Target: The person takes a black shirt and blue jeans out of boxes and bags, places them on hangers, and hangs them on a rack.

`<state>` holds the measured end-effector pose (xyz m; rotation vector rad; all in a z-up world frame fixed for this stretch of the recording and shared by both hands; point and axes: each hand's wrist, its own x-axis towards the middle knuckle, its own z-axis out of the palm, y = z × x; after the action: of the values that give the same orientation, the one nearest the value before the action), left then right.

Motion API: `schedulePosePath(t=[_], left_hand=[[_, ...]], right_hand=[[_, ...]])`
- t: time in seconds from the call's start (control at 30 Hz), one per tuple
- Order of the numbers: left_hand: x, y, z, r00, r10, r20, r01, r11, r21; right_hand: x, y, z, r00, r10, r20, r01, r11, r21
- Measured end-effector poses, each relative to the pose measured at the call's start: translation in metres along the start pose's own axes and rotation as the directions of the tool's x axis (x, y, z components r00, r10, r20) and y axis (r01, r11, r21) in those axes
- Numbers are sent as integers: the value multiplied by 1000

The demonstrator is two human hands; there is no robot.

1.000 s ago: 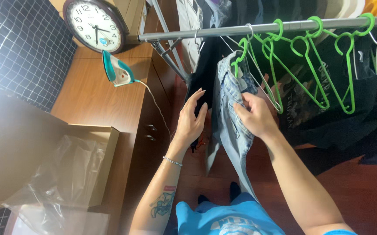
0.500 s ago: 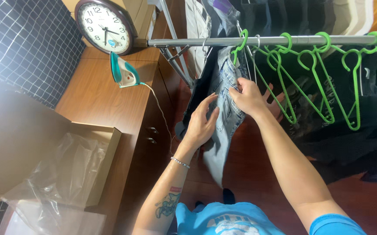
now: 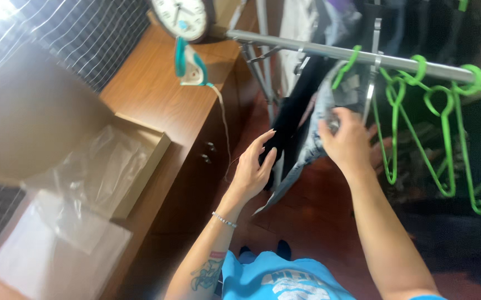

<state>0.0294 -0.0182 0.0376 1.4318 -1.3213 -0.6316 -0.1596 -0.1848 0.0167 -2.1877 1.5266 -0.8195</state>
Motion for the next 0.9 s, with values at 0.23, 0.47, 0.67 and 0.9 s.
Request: schedulePosePath(t=[0.23, 0.47, 0.67, 0.9], left_hand=[[-71, -23, -39, 927, -52, -371, 106, 986, 126], [-150, -75, -114, 709, -196, -677, 383, 914, 136], [-205, -139, -220, 336, -60, -940, 574, 804, 154], [-256, -243, -357, 85, 83, -993, 693, 711, 119]], right_hand=[[-67, -68, -6, 869, -466, -164, 494, 821, 285], [-103, -150, 87, 749, -602, 276, 335, 704, 627], [-102, -213, 188, 641, -662, 389, 364, 708, 605], [-116, -294, 268, 569, -667, 482, 382, 733, 564]])
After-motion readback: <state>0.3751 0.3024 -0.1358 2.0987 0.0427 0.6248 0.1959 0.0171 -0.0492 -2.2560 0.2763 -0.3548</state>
